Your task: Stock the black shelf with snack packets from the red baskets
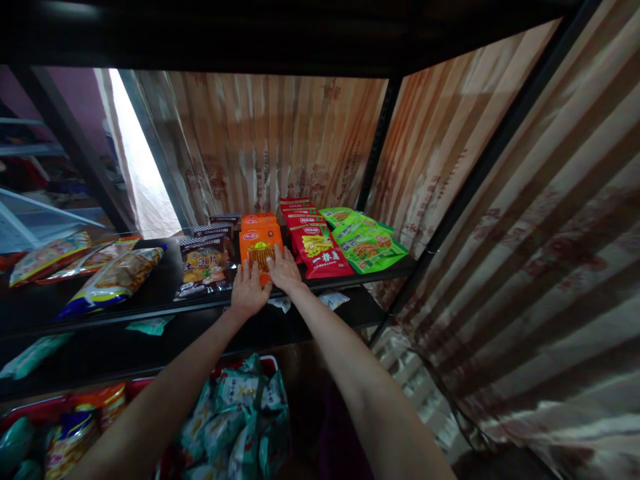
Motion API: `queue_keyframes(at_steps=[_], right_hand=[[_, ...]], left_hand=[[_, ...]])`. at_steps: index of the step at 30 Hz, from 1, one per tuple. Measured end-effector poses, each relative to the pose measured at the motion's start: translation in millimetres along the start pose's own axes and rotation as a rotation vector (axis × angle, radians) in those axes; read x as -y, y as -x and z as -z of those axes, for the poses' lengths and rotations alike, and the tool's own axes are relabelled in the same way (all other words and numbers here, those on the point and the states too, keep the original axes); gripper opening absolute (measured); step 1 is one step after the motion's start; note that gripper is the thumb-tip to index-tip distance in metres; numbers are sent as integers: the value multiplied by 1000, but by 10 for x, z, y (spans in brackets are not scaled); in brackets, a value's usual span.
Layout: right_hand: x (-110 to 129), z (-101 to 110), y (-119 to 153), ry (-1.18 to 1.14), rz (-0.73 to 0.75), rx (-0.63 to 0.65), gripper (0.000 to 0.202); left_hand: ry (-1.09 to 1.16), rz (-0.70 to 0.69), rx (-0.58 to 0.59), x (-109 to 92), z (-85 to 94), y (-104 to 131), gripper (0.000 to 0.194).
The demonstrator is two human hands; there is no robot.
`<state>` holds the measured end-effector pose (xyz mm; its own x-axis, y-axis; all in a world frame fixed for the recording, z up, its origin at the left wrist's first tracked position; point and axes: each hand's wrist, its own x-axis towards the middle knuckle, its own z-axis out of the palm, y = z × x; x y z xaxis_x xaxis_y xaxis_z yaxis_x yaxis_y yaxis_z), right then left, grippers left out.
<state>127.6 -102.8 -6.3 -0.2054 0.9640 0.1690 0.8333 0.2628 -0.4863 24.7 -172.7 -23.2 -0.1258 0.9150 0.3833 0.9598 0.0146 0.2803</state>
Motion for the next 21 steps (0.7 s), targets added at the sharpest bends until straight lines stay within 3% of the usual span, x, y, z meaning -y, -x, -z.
queue_keyframes(at_steps=[7, 21], right_hand=[[-59, -6, -84, -22, -27, 11, 65], [10, 21, -149, 11, -48, 63, 62]], left_hand=[[1, 34, 83, -40, 22, -115, 71], [-3, -1, 40, 10, -66, -128, 74]])
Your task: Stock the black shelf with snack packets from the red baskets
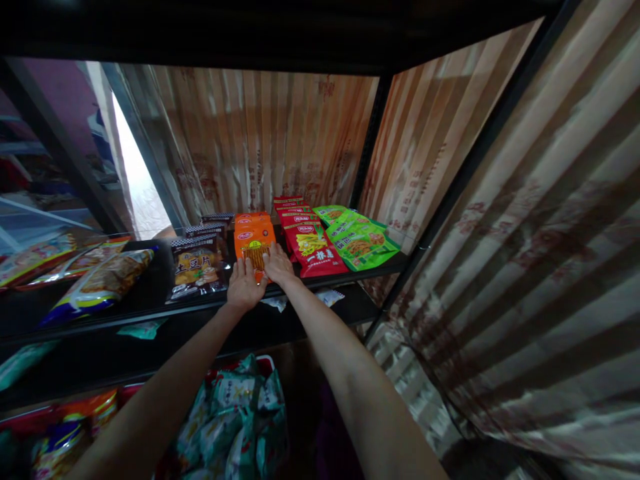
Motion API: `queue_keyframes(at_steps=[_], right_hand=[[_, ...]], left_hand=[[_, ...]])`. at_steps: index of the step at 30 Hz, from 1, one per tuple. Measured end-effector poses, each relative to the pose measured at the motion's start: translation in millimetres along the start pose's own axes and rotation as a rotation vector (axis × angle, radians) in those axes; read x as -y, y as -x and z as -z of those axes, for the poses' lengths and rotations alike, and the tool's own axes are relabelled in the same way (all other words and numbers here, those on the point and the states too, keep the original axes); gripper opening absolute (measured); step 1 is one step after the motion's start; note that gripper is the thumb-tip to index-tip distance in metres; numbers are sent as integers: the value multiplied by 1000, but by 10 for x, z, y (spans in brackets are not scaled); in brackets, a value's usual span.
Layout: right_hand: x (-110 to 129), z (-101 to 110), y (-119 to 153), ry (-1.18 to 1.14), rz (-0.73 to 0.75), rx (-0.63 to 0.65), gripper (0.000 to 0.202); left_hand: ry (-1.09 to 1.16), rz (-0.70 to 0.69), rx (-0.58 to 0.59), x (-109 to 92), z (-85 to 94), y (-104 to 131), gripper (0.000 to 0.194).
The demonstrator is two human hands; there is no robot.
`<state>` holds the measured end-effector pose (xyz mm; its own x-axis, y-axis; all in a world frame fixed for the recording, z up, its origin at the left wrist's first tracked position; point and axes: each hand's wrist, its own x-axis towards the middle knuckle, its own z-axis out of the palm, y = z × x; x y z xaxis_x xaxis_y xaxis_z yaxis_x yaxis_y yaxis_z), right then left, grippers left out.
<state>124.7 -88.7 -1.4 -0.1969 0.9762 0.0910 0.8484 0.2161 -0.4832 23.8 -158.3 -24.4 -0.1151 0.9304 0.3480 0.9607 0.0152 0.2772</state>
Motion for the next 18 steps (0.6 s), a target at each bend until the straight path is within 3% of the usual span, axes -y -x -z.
queue_keyframes(at_steps=[18], right_hand=[[-31, -62, -24, 15, 5, -2, 63]], left_hand=[[-37, 12, 134, -41, 93, -5, 75]])
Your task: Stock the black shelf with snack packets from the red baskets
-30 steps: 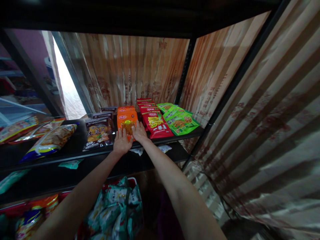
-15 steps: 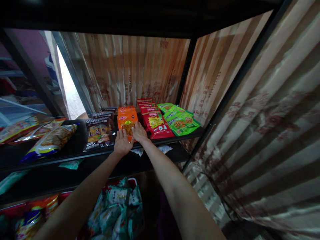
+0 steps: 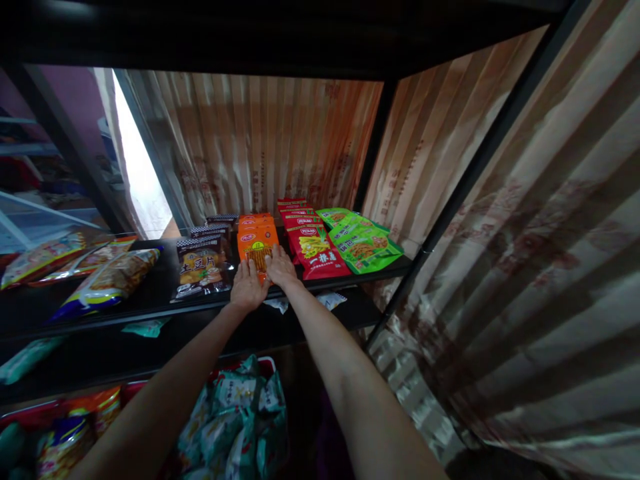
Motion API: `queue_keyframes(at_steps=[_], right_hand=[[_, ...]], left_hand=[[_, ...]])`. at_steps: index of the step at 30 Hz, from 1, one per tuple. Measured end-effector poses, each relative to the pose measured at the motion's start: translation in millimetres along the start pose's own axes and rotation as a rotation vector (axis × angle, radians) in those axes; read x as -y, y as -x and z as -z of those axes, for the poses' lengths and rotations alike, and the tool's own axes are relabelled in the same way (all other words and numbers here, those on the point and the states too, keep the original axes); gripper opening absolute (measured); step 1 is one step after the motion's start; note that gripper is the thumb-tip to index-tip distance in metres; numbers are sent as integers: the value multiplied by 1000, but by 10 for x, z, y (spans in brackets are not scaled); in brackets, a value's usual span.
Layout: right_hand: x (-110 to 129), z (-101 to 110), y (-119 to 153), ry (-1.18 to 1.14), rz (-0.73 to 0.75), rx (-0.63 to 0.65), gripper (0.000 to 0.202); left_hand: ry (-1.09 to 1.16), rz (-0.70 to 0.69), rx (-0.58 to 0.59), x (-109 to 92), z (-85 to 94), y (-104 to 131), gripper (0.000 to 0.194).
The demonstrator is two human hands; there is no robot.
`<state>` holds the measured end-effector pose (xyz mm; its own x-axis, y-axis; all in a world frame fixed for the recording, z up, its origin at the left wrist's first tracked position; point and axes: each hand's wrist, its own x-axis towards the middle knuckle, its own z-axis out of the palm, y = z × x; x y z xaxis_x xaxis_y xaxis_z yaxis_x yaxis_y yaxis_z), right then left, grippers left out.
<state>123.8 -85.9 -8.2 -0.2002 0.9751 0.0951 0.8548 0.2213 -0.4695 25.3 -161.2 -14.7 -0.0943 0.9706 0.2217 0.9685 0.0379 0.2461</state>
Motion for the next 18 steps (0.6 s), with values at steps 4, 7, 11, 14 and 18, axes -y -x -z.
queue_keyframes(at_steps=[4, 7, 11, 14, 18], right_hand=[[7, 12, -51, -20, -33, 27, 64], [46, 56, -97, -50, -67, 26, 66], [109, 130, -139, -58, -69, 6, 66], [130, 143, -143, -34, -58, 14, 65], [110, 86, -134, -33, -39, 37, 65]], left_hand=[[-3, 17, 20, -7, -3, -10, 75], [-3, 5, 2, 10, -38, -24, 75], [-2, -11, -43, 33, -90, -35, 75], [-8, -17, -38, 32, -100, -37, 75], [-14, 0, -20, 8, -83, -31, 74]])
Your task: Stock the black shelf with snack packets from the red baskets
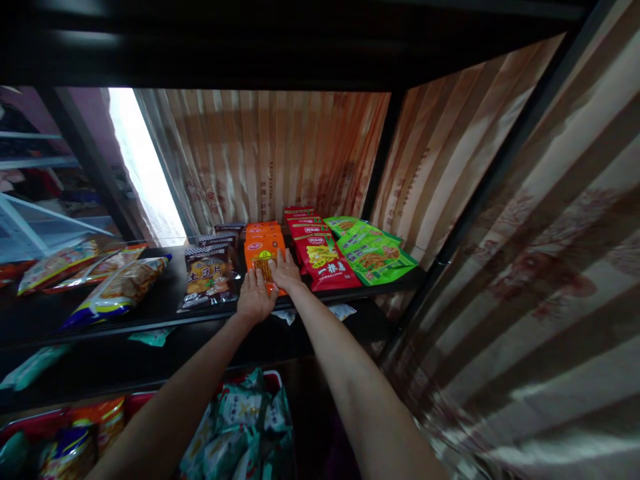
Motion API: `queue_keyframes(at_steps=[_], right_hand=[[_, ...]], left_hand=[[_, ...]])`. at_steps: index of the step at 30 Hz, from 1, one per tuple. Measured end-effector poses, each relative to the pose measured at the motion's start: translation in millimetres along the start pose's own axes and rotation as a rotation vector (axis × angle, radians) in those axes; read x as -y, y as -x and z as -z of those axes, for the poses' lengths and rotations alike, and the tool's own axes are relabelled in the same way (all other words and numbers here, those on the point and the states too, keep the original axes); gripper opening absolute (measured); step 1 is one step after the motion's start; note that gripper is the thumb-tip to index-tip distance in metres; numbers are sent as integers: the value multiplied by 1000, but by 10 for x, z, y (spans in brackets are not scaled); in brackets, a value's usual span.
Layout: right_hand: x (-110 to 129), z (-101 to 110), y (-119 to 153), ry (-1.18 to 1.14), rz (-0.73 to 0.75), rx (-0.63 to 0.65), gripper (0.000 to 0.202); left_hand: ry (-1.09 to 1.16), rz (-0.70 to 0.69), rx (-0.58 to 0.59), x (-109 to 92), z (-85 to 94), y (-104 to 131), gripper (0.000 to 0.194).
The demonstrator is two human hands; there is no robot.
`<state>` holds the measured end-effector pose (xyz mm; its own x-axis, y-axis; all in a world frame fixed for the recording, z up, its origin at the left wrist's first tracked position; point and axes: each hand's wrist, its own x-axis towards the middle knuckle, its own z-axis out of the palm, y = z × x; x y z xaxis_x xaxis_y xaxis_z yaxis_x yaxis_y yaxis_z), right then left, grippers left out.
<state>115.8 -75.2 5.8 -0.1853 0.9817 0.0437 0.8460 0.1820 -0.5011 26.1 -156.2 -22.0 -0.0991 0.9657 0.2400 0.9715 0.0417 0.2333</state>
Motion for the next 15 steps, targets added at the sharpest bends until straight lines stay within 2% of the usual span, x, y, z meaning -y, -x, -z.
queue_keyframes(at_steps=[10, 15], right_hand=[[-15, -56, -8, 23, -38, 3, 68], [-25, -88, -19, 45, -21, 6, 79]], left_hand=[[28, -19, -8, 17, 1, 15, 75], [5, -10, 34, 5, 38, 18, 76]])
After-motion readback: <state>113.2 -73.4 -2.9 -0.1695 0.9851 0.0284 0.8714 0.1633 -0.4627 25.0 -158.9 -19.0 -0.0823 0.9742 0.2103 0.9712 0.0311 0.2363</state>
